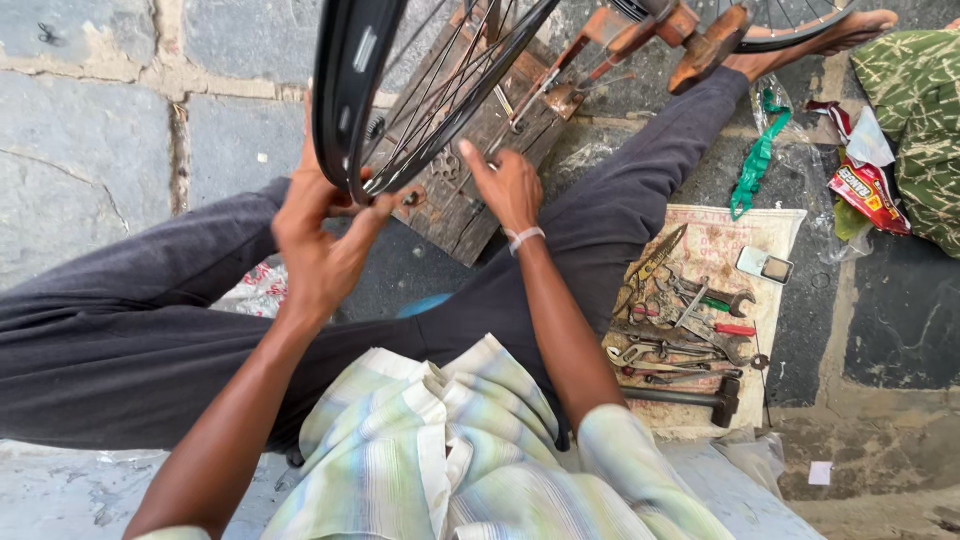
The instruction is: The person inserts spokes through a wheel hub and secures them to a bicycle rim by hand while sitting on the ground.
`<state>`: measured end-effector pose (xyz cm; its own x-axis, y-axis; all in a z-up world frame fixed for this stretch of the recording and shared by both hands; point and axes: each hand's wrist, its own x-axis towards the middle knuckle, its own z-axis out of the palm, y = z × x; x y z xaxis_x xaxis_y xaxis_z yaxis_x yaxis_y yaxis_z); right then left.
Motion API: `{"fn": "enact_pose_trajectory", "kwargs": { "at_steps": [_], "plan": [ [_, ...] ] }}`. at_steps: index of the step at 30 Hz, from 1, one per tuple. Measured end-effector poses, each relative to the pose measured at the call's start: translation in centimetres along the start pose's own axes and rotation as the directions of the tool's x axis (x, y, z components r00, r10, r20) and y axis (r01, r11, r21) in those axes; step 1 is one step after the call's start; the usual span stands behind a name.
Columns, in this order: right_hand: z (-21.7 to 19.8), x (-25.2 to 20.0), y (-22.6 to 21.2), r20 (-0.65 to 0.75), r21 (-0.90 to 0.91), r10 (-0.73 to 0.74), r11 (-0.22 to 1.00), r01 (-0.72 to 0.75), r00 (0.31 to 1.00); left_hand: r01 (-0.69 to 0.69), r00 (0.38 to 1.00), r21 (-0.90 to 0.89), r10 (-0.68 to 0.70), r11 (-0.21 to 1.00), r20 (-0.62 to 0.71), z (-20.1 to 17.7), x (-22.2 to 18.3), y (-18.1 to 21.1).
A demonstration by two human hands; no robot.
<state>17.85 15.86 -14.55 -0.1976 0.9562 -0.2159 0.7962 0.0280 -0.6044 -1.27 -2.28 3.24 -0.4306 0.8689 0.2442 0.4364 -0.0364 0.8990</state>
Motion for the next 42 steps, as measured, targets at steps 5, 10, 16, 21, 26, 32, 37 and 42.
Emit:
{"fn": "enact_pose_trajectory", "kwargs": {
  "at_steps": [5, 10, 16, 21, 26, 32, 37, 42],
  "plan": [
    [-5.6, -6.6, -5.5, -0.21, 0.08, -0.498, 0.849, 0.522, 0.841, -0.145, 0.989, -0.095, 0.142, 0.985, -0.043, -2.3, -1.1, 2.4],
    [-13.1, -9.0, -14.8, -0.327, 0.169, -0.824, 0.43, 0.887, 0.462, -0.217, 0.976, -0.006, 0.217, 0.976, 0.011, -2.7, 1.7, 4.3],
    [-20.8, -8.4, -23.0, -0.354, 0.347, -0.861, 0.241, 0.906, 0.365, -0.4, 0.915, -0.088, 0.403, 0.912, 0.015, -3.7, 6.1, 10.3],
    [-25.1, -6.5, -23.9, -0.13, 0.466, -0.936, 0.235, 0.853, 0.328, -0.359, 0.925, -0.206, 0.377, 0.91, 0.051, -3.5, 9.3, 13.5],
    [-24.0, -4.0, -23.7, -0.383, -0.019, -0.896, 0.249, 0.968, 0.223, -0.192, 0.972, -0.315, 0.224, 0.93, 0.069, -2.6, 11.0, 15.6],
    [-21.1, -4.3, -24.7, -0.669, -0.141, -0.736, 0.268, 0.953, 0.108, -0.262, 0.964, -0.329, 0.264, 0.907, -0.042, -1.9, 10.5, 16.1],
    [-20.5, -5.3, -22.7, -0.576, 0.39, -0.665, 0.287, 0.875, 0.475, -0.284, 0.959, -0.281, 0.274, 0.917, -0.075, -1.9, 10.1, 15.3],
    [-22.0, -4.6, -22.2, -0.519, 0.384, -0.75, 0.225, 0.896, 0.411, -0.263, 0.962, -0.43, 0.269, 0.864, -0.049, -2.0, 11.3, 16.3]
  ]
}}
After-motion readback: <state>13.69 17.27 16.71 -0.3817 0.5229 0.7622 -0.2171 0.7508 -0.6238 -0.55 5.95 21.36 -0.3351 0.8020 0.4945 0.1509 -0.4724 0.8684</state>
